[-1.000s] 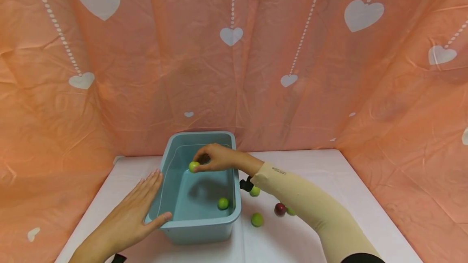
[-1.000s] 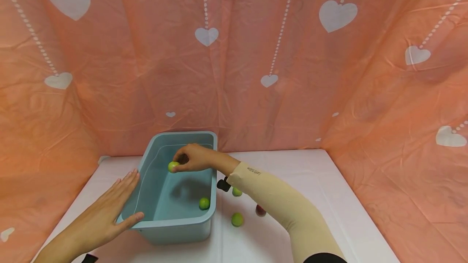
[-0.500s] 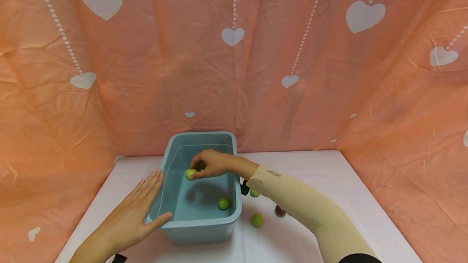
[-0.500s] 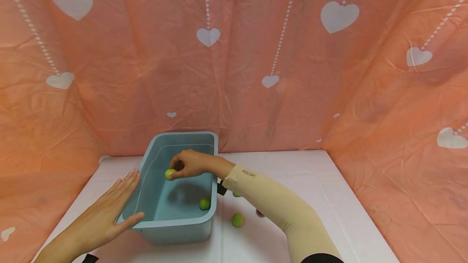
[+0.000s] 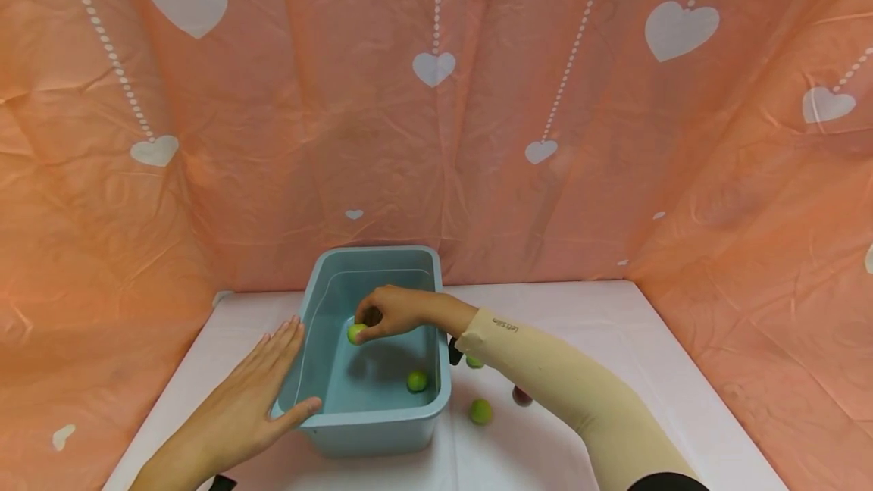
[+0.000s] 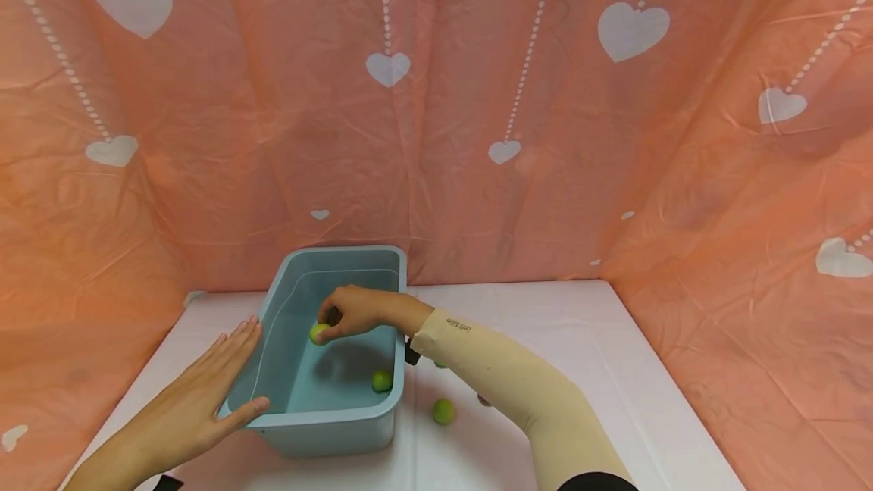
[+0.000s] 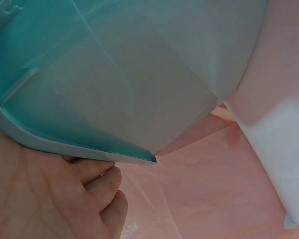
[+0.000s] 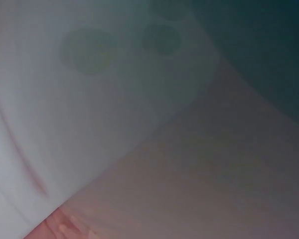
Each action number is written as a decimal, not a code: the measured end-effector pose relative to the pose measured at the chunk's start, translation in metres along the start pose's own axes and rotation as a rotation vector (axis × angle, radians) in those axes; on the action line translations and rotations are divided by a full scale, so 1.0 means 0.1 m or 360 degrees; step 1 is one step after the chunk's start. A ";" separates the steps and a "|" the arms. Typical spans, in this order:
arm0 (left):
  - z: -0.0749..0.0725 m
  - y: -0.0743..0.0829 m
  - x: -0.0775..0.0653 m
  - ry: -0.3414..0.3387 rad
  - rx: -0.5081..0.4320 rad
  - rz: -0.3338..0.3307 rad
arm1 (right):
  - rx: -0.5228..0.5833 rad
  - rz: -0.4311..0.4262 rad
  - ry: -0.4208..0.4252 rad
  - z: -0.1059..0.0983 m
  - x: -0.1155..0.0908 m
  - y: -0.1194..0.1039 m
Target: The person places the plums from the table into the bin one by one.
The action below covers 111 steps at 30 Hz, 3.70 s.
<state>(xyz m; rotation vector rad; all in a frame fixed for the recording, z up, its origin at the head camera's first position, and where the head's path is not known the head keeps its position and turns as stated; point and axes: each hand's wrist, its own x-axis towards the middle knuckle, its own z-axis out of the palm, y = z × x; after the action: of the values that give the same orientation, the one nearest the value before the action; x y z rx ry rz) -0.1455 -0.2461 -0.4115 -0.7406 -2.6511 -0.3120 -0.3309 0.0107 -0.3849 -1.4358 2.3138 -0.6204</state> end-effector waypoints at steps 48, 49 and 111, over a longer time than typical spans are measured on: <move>-0.01 0.01 0.01 -0.0062 -0.0033 -0.0060 | 0.0010 -0.0034 0.0144 -0.12 -0.17 0.00; -0.01 0.01 0.01 -0.0053 -0.0031 -0.0055 | 0.0010 -0.0036 0.0155 -0.14 -0.19 0.00; 0.01 0.00 0.01 -0.0096 -0.0068 -0.0085 | 0.0041 0.0164 0.0757 -0.15 -1.69 0.67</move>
<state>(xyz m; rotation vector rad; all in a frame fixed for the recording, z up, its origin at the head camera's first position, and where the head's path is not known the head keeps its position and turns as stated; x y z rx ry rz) -0.1468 -0.2454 -0.4117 -0.7037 -2.7329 -0.3675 -0.3162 0.1923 -0.3973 -1.2486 2.6987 -1.0505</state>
